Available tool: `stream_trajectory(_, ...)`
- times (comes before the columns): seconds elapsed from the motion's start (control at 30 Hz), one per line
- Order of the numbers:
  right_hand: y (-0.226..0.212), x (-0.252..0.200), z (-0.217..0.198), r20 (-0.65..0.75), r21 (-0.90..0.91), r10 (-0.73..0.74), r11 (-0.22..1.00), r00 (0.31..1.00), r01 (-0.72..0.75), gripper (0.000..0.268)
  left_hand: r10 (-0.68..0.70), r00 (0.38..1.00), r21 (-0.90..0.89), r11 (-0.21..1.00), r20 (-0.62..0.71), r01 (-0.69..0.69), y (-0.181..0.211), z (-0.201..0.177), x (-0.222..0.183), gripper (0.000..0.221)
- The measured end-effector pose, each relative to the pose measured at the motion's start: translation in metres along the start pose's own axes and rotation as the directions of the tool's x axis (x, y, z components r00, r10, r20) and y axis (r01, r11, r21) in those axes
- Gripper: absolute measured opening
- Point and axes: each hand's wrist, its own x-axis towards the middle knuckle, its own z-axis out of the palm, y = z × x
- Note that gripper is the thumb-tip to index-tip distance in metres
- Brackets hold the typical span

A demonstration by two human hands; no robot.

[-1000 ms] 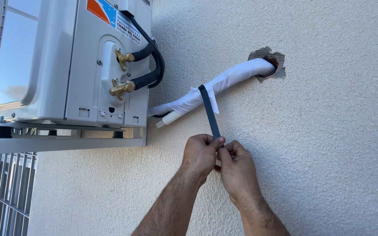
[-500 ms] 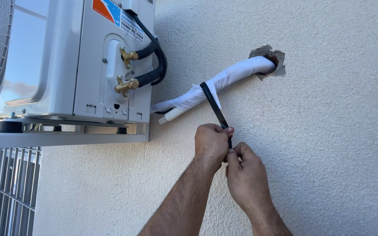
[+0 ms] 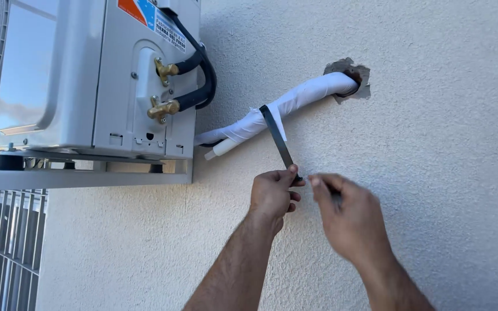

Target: The person wraps the insulated refrigerant line bundle of an outdoor air conditioning condenser with white tape by hand, working from the wall hole toward the unit, then fastens a black strap around the wrapped bundle. They pick up a tape roll from a wooden plank stack and place pliers on top of the condenser.

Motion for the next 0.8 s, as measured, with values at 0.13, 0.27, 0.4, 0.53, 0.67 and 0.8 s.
stream_trajectory(0.13,-0.004,0.065,0.005,-0.052,-0.024,-0.071,0.997,0.996,0.070,0.039,-0.109,0.992,-0.096,0.989,0.068,0.116,-0.005,-0.004,0.000,0.040)
stream_trajectory(0.27,-0.025,0.093,0.010,0.050,-0.031,-0.112,0.993,0.992,0.114,0.036,-0.149,0.981,-0.233,0.957,0.127,0.175,-0.011,-0.003,0.005,0.042)
stream_trajectory(0.4,-0.031,0.106,0.017,0.077,-0.147,-0.108,0.982,0.991,0.119,0.032,-0.176,0.969,-0.288,0.932,0.170,0.220,-0.015,-0.007,0.006,0.043)
stream_trajectory(0.53,-0.041,0.100,0.017,0.099,-0.366,-0.056,0.926,0.993,0.089,0.032,-0.285,0.948,-0.318,0.894,0.142,0.316,-0.023,-0.027,0.004,0.048)
stream_trajectory(0.67,-0.046,0.096,0.015,0.135,-0.443,0.023,0.896,0.991,0.040,0.035,-0.087,0.979,0.117,0.987,-0.183,0.110,-0.015,-0.054,0.008,0.048)
stream_trajectory(0.8,-0.053,0.094,0.009,0.156,-0.486,0.042,0.873,0.987,0.039,0.037,0.600,0.786,0.749,0.587,-0.146,-0.308,0.067,-0.059,0.028,0.042)
